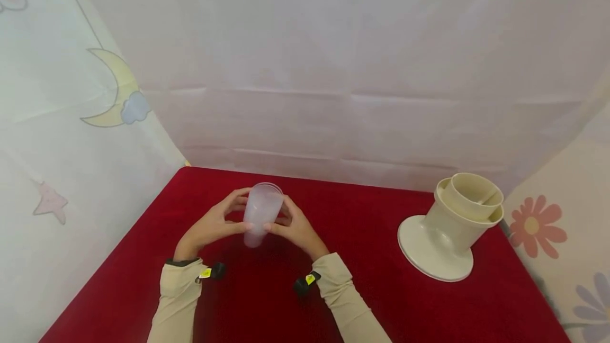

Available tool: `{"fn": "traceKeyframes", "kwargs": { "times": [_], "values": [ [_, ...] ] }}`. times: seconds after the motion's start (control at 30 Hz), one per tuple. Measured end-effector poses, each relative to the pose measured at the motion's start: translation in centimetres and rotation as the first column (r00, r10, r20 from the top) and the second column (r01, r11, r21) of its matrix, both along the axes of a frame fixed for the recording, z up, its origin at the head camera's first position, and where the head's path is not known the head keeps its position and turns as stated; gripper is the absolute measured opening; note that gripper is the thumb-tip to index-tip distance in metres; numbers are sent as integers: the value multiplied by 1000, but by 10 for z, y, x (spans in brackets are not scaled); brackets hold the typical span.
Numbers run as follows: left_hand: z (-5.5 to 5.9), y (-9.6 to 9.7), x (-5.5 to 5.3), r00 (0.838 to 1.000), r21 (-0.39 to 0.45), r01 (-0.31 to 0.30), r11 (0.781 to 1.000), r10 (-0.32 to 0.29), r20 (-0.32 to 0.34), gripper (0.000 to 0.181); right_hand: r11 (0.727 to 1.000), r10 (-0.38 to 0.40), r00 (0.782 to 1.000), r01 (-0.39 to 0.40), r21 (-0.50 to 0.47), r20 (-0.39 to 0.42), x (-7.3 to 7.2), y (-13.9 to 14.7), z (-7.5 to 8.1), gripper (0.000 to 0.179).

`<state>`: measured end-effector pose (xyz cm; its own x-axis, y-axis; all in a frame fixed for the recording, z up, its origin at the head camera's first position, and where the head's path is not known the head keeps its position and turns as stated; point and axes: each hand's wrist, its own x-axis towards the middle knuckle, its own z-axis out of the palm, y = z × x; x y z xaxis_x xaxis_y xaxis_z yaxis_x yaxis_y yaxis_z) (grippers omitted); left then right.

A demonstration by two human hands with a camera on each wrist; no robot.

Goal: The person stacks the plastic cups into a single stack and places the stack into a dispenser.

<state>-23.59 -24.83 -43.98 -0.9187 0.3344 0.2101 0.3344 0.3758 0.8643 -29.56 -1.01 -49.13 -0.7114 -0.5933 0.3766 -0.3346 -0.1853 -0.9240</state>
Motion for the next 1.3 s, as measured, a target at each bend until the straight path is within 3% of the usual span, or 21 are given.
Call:
{"fn": "traceKeyframes", "kwargs": {
  "times": [0.03, 0.33, 0.6, 0.8, 0.87, 1.03, 1.3],
  "values": [
    [3, 3, 2, 1000, -5, -5, 1000, 5, 4, 78, 1000, -4, 1000, 4, -2, -8, 0, 0, 1, 72],
    [-5, 12, -5, 999, -11, -50, 999, 50, -15, 78, 999, -39, 997, 38, -22, -59, 0, 1, 5, 68],
    [-3, 22, -6, 998, 7, -40, 999, 40, -48, 76, 997, -71, 995, 71, 0, -65, 4, 9, 17, 69],
    [-4, 27, -5, 999, 41, -32, 999, 32, -8, 74, 997, -63, 995, 66, 38, -78, 7, 17, 27, 66],
    [-2, 29, -8, 1000, 66, -19, 998, 18, 13, 74, 997, -59, 994, 63, 47, -89, 1, 20, 26, 66],
    [10, 37, -22, 1000, 94, 17, 995, -16, -4, 74, 996, -82, 991, 85, 30, -106, -11, 29, 33, 65],
    [19, 49, -43, 997, 87, 77, 993, -75, -26, 77, 993, -121, 985, 122, 1, -120, -17, 43, 44, 63]
  ]
}}
